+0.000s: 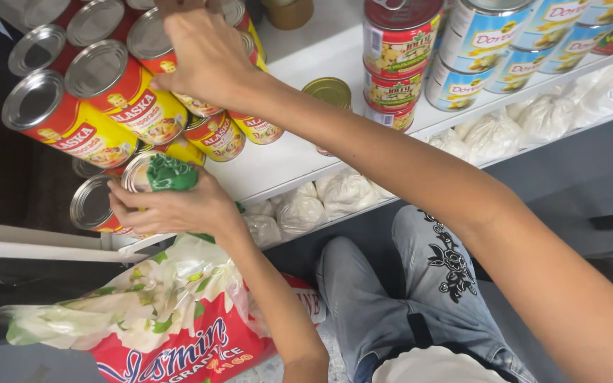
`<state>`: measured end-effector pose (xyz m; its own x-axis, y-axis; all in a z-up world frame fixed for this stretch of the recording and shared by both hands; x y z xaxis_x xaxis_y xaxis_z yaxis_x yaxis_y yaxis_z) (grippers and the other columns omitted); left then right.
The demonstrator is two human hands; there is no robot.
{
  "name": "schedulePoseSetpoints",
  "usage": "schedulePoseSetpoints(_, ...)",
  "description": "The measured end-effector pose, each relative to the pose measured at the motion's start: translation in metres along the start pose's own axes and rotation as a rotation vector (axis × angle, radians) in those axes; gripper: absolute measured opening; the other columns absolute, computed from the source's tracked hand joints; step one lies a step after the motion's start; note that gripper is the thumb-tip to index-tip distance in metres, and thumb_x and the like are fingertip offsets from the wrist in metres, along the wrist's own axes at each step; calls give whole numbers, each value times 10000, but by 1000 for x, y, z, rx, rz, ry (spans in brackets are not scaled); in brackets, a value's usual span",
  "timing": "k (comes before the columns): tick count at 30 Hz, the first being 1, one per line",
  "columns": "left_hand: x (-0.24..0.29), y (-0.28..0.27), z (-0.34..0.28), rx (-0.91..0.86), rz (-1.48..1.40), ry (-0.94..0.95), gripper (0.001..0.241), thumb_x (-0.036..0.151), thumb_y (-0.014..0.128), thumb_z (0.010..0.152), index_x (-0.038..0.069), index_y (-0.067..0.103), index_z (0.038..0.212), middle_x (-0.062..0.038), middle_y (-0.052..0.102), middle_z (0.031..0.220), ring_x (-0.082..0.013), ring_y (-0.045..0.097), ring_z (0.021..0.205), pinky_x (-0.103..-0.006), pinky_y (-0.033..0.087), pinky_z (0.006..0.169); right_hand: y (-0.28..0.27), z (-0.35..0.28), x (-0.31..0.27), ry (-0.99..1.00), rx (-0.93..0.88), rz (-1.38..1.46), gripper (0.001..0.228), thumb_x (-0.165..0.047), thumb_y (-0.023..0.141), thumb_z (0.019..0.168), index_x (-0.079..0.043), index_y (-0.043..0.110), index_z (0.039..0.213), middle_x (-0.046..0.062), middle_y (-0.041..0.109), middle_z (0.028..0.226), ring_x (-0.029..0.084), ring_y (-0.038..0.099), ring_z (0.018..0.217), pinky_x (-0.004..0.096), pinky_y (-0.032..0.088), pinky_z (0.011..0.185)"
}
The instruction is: Organizes and wipes canned goods on grocery store shelves using a cloth.
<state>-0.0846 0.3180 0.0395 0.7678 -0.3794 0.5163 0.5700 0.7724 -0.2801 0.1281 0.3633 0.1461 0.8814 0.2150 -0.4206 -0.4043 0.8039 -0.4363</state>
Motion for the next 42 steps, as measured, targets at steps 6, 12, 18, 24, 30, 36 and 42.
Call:
schedulePoseSetpoints(6, -9, -8, 0, -30, 80, -171, 986, 229, 991, 659, 47, 444, 1460, -178, 440, 1219, -397, 460, 1186, -547, 358, 976, 20, 0, 22, 183, -200, 70, 780, -354, 910, 679, 77, 531, 1206, 300, 635, 1120, 457, 628, 1083, 504, 547, 894)
schedulePoseSetpoints(12, -6, -8, -9, 42, 55, -108, 778, 147, 946, 673, -40, 469, 1259, -233, 407, 1248, -426, 424, 1196, -577, 336, 1004, 30, 2, 36, 90, -127, 70, 605, -305, 904, 680, 65, 614, 1059, 286, 650, 1089, 438, 638, 1080, 474, 536, 923)
schedulePoseSetpoints(18, -1, 3, -21, 63, -96, -99, 620, 89, 897, 761, -18, 471, 1200, -228, 410, 1272, -440, 389, 1353, -599, 333, 1091, 15, 3, 37, 29, -64, 91, 655, -261, 915, 620, 86, 604, 1081, 289, 661, 1062, 449, 632, 1055, 472, 526, 923)
schedulePoseSetpoints(24, -10, -4, -30, 202, -243, -112, 463, 64, 879, 869, 28, 479, 1099, -237, 406, 1388, -407, 429, 1365, -574, 372, 1122, 7, 0, 40, 112, -104, 96, 732, -303, 932, 626, 89, 578, 1132, 301, 650, 1104, 458, 633, 1073, 476, 535, 915)
schedulePoseSetpoints(30, -19, -4, -27, 136, -452, -326, 712, 120, 818, 811, -6, 422, 1388, -162, 529, 1177, -346, 553, 1060, -502, 440, 1036, 14, -3, 48, 156, -124, 86, 744, -328, 936, 638, 72, 564, 1142, 304, 613, 1155, 457, 604, 1118, 484, 523, 943)
schedulePoseSetpoints(36, -7, -8, -24, 229, -537, -64, 545, 12, 870, 862, 78, 393, 1118, -184, 484, 1450, -352, 526, 1393, -465, 408, 1183, 19, -7, 66, 172, -86, 78, 735, -344, 955, 657, 50, 550, 1126, 270, 615, 1148, 443, 600, 1126, 482, 521, 957)
schedulePoseSetpoints(42, 19, -27, -30, 198, -622, 81, 628, 12, 888, 871, 74, 338, 1167, -201, 379, 1501, -369, 400, 1499, -500, 299, 1255, -34, -25, 36, 96, 68, 291, 841, -230, 959, 703, 45, 453, 1317, 243, 571, 1259, 409, 598, 1196, 435, 551, 1013)
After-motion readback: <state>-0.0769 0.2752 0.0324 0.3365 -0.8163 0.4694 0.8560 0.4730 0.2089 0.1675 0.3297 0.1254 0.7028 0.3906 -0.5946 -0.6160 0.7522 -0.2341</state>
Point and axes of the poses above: each hand's wrist, its own z-axis towards the middle knuckle, its own y-axis out of the palm, x = y × z, the point moved 9 cm from there along z, towards the middle knuckle
